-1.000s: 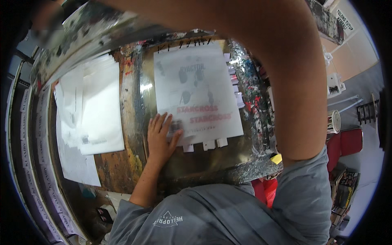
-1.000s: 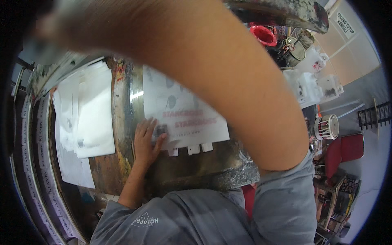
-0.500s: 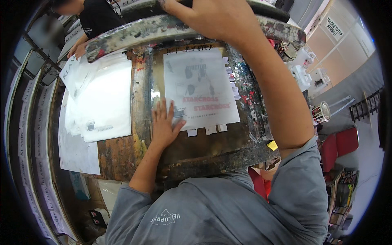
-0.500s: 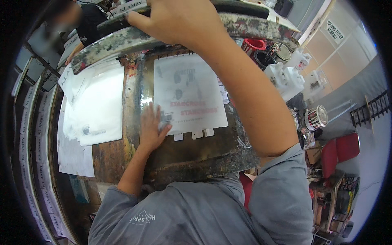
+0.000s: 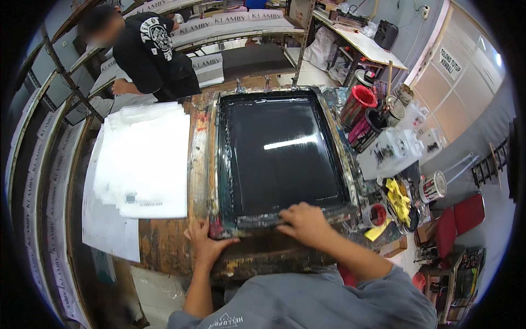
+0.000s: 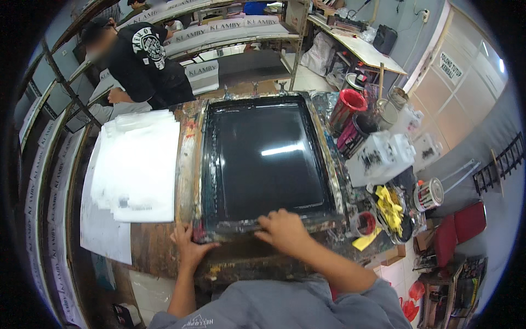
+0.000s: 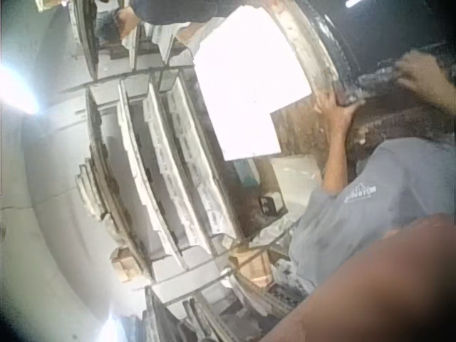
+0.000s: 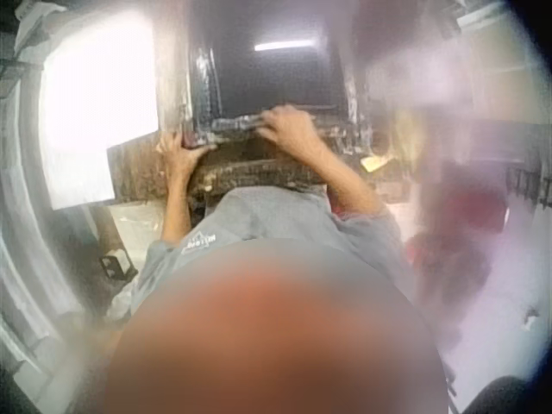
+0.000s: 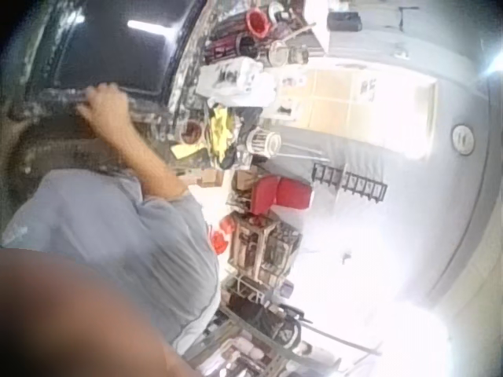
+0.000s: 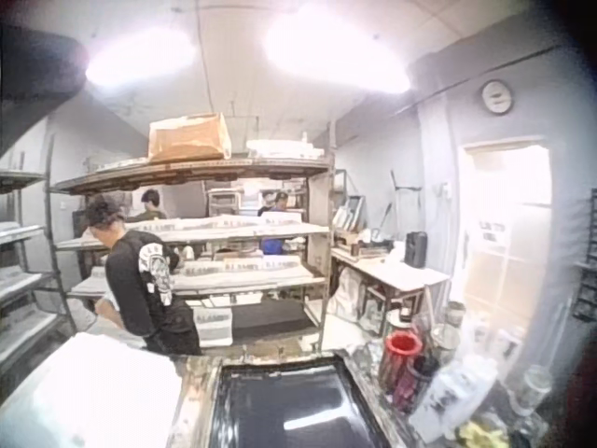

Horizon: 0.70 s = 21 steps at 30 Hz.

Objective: The person performs screen printing on white paper sheets. They place a sheet under a screen, pull a squeegee across to apply ink, lift the screen, and remove the printed sheet. This cycle repeats continuously throughout the clip.

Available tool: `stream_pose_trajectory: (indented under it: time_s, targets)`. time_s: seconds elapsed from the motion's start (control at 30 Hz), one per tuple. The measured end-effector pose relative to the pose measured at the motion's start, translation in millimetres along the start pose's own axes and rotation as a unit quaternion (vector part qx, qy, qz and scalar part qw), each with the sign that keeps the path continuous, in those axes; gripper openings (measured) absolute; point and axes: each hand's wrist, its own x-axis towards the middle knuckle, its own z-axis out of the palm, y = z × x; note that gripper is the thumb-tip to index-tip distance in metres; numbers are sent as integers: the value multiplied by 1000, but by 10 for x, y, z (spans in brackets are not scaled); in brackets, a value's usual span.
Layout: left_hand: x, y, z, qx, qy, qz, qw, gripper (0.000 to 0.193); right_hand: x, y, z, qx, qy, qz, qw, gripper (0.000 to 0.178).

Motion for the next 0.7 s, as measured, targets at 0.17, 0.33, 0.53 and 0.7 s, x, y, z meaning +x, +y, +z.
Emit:
stream_pose_trajectory:
  time_s: [0.17, 0.33, 0.53, 0.7]
  targets:
    - [-32, -141, 80, 1, -40, -19, 999, 118, 480, 336, 273, -20, 119, -52, 991, 45]
    - [-12, -86, -11, 9, -63, -6, 998, 128, 1927, 1200, 409, -69, 233, -80, 967, 36]
    - [-46, -147, -5, -4, -23, 24, 999, 128, 3347, 1770, -198, -89, 113, -54, 988, 43]
    - [-109, -182, 92, -149, -14, -26, 988, 139, 3781, 2024, -429, -105, 106, -62, 987, 48]
